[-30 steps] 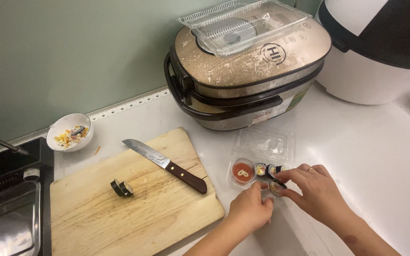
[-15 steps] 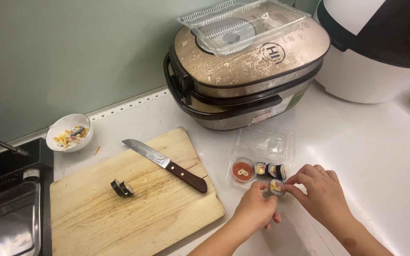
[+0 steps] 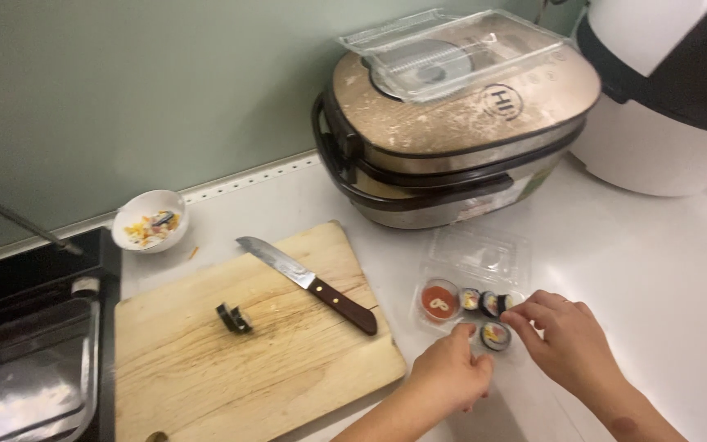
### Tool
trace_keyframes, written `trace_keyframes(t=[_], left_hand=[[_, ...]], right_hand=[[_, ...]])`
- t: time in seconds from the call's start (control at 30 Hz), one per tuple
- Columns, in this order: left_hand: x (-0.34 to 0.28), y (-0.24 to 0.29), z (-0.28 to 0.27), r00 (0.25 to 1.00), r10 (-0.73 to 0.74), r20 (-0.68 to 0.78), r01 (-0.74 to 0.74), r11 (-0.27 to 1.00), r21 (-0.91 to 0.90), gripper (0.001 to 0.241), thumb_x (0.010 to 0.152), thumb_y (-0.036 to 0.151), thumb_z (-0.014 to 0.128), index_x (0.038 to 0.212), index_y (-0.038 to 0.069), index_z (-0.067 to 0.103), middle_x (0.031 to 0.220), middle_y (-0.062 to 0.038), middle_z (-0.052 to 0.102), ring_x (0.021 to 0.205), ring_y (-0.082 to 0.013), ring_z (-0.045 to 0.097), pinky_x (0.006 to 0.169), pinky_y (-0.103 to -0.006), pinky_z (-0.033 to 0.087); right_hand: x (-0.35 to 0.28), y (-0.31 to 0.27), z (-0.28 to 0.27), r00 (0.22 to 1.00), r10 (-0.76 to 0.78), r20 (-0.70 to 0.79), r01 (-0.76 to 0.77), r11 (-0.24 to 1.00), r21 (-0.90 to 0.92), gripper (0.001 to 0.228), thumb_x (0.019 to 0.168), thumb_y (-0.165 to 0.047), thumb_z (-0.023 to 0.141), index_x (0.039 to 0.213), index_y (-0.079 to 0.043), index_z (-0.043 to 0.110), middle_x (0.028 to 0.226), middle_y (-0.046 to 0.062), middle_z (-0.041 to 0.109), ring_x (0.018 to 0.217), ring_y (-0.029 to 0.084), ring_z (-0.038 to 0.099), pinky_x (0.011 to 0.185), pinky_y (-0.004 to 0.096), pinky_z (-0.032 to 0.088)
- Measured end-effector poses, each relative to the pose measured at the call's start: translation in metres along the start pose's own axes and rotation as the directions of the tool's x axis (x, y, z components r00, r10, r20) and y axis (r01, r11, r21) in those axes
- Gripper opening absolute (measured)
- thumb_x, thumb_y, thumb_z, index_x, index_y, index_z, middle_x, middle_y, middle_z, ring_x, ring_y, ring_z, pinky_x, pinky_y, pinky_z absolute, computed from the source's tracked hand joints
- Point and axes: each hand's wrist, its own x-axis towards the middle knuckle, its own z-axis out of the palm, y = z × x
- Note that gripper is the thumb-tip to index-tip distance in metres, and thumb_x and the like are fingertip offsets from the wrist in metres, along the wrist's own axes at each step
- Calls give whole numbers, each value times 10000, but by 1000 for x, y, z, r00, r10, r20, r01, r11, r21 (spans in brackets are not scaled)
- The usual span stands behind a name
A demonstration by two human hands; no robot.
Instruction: Cutting sushi rolls on a wooden board and arranging them into plastic takeout containers.
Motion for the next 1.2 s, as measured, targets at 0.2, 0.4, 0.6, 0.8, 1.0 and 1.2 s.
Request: trace_keyframes(t=[0.2,0.4,0.6,0.8,1.0,1.2], left_hand=[[-43,-33,-65,907,217,-361,-134,961,242,253,928,359,667,1065,152,718,857,-39,744,824,-237,732,762,-386,565],[-94,-111,-193,549,298,-781,-30,941,338,245,910,113,573,1151,136,616,1067,-74,679,887,-244,705,747,-393,557],[-128,-152,-232,439,234,-868,35,960,277,198,928,131,597,1125,129,611,1090,-61,659,875,-245,698,742,-388,551],[-143,-147,-214,500,101,-860,56,987,149,174,927,164,624,1100,167,631,1023,-2,668,828,-188,705,712,-363,552],[-134,-161,-181,532,297,-793,-21,941,338,183,869,160,701,1042,142,645,970,-32,651,842,-221,696,700,-381,556],[-125,-154,-167,531,280,-800,80,923,376,274,751,223,823,915,108,637,925,-55,637,825,-278,668,667,-443,517]], right_hand=[[21,-90,-12,999,-36,-33,43,967,252,255,809,-352,802,978,-162,790,903,-6,705,718,184,634,624,351,544],[56,-208,45,867,-496,-40,432,710,556,277,855,-212,733,1119,-129,738,979,32,718,891,191,742,756,314,593],[72,-312,90,696,-718,24,548,552,629,642,850,-116,696,1449,-86,467,1327,101,652,1215,317,588,989,420,467],[61,-306,88,725,-686,58,536,614,580,634,806,-135,778,1389,-128,528,1167,71,709,1099,281,639,921,403,510],[42,-260,88,750,-661,22,585,678,445,694,717,-81,798,1357,-153,538,1112,44,707,1096,262,635,944,410,488],[41,-269,87,691,-720,-71,677,609,414,694,742,-39,739,1387,-138,503,1234,42,692,1182,296,584,980,432,455]])
